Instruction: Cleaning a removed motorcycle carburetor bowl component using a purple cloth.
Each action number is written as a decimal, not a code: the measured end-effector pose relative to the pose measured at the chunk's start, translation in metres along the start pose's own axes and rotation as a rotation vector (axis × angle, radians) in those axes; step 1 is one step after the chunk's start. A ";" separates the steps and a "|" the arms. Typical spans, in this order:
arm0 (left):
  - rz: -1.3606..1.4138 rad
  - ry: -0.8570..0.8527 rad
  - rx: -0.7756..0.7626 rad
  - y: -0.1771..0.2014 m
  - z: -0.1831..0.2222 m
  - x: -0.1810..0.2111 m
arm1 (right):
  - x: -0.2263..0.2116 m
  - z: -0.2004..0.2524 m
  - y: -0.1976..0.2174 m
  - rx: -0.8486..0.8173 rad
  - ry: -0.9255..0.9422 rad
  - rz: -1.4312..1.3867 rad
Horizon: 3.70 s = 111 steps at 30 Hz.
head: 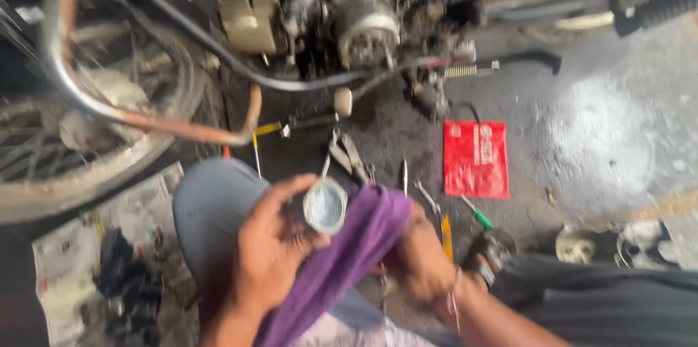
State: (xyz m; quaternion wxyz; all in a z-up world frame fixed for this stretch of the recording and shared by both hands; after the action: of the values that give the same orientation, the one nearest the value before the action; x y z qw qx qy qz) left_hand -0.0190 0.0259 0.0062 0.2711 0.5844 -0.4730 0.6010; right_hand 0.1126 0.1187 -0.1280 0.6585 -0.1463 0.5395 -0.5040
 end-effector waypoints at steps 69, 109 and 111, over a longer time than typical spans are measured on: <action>0.394 0.114 0.174 0.030 0.074 -0.007 | 0.031 0.035 -0.041 -0.106 -0.134 -0.318; 0.298 -0.055 0.199 0.054 0.086 -0.023 | 0.026 0.044 -0.011 -0.432 0.559 1.282; 0.336 0.009 0.135 0.058 0.089 -0.036 | 0.010 0.049 -0.033 -0.423 0.642 1.428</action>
State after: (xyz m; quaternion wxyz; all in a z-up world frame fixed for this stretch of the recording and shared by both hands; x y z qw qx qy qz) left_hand -0.0241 -0.0685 -0.0543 0.1292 0.5115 -0.5212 0.6709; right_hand 0.1370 0.0779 -0.0910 0.5929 0.2638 0.7491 0.1333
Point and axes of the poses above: each hand's wrist, its own z-axis away from the middle knuckle, its own y-axis out of the back of the hand, x = y × z, the point moved 7 cm from there along -z, towards the middle knuckle, and after that the axes turned 2 degrees about -x, right-handed, at the moved point
